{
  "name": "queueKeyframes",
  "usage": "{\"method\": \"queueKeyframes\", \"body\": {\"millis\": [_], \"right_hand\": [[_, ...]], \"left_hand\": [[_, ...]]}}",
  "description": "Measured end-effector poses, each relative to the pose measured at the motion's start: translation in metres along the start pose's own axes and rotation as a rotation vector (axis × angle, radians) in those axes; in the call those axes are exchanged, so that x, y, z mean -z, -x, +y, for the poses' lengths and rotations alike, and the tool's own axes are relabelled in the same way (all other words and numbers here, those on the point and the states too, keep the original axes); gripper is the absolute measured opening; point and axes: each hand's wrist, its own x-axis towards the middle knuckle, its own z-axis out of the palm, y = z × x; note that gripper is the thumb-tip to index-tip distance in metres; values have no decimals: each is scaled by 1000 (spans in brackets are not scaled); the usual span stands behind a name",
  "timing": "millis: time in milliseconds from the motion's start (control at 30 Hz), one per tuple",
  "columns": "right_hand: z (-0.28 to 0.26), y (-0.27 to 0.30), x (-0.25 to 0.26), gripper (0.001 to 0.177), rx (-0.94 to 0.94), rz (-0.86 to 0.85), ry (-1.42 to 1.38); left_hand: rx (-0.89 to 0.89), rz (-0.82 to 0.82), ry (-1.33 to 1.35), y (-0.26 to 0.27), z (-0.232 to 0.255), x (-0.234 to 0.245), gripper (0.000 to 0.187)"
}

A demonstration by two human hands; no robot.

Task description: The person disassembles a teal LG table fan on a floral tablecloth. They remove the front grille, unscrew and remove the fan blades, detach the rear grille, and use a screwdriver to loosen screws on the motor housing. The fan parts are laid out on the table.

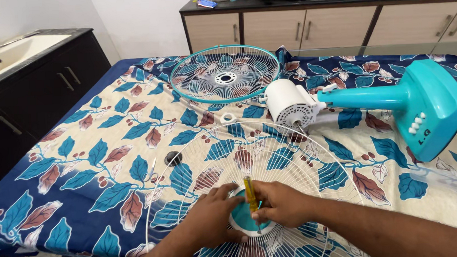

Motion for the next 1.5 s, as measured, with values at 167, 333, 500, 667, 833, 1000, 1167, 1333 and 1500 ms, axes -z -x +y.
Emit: {"method": "queueKeyframes", "body": {"millis": [167, 333, 500, 667, 833, 1000, 1167, 1333, 1500], "right_hand": [[1, 0, -4, 34, 8, 27, -61], [-5, 1, -5, 33, -8, 26, -61], [-8, 5, -7, 34, 39, 14, -17], [-3, 4, -3, 37, -18, -11, -115], [11, 2, -1, 14, 15, -37, -4], [25, 5, 0, 10, 51, -120, -148], [18, 5, 4, 14, 58, -172, -118], [7, 7, 3, 28, 143, -120, -225], [6, 10, 6, 25, 297, -38, -25]], "left_hand": [[35, 10, 52, 0, 1, -2, 91], [44, 1, 60, 0, 2, -1, 91], [31, 40, 151, 1, 5, 3, 86], [-261, 249, 775, 6, 13, 14, 60], [-178, 276, 812, 2, 28, 14, 37], [-348, 368, 522, 4, 31, 10, 25], [-297, 388, 486, 5, 34, 8, 26], [-191, 468, 475, 6, 44, 5, 35], [-303, 417, 702, 11, 42, 12, 41]]}}
